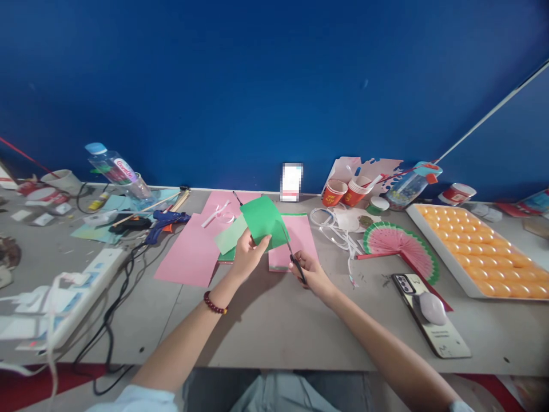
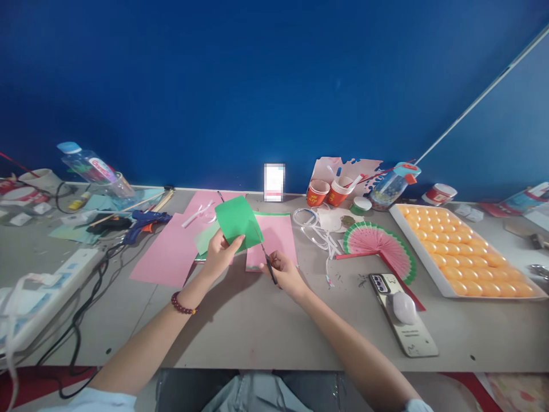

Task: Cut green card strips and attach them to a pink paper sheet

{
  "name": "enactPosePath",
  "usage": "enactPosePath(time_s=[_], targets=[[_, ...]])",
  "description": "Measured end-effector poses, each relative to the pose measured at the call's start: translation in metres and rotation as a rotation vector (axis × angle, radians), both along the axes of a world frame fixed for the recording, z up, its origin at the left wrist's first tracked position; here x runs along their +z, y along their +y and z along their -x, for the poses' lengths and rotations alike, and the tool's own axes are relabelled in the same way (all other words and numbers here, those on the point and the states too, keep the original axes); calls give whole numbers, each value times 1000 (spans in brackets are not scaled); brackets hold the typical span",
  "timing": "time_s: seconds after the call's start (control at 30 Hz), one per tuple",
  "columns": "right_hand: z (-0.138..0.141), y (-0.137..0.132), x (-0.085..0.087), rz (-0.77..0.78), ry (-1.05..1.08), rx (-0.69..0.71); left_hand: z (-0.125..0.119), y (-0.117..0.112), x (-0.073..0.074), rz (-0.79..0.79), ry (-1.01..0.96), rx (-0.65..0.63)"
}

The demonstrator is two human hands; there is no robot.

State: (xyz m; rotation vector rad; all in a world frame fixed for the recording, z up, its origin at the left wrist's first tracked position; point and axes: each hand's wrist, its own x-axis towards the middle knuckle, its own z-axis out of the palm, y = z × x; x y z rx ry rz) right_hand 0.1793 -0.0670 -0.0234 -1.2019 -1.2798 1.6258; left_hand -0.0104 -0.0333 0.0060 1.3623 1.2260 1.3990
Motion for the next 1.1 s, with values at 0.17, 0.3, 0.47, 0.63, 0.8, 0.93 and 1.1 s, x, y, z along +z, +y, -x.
enactPosePath(time_s=[0.17,0.3,0.47,0.63,0.8,0.93,1.1], targets=[[1,0,1,15,-12,-12,-2,-1,3,-11,-40,-29],[0,1,-1,15,-11,-17,-2,-1,6,-23,-37,-27],[1,0,0,15,-30,-32,-2,-1,6,-31,-18,-26],[2,-1,7,32,-44,-44,0,0,3,-43,7,-21],[2,-2,10,42,-36,-58,1,0,2,-39,19,-21],[2,-2,12,52,-43,-76,0,0,3,-23,3,-24],[3,-2,14,73,-38,-81,0,0,5,-39,-3,-32]])
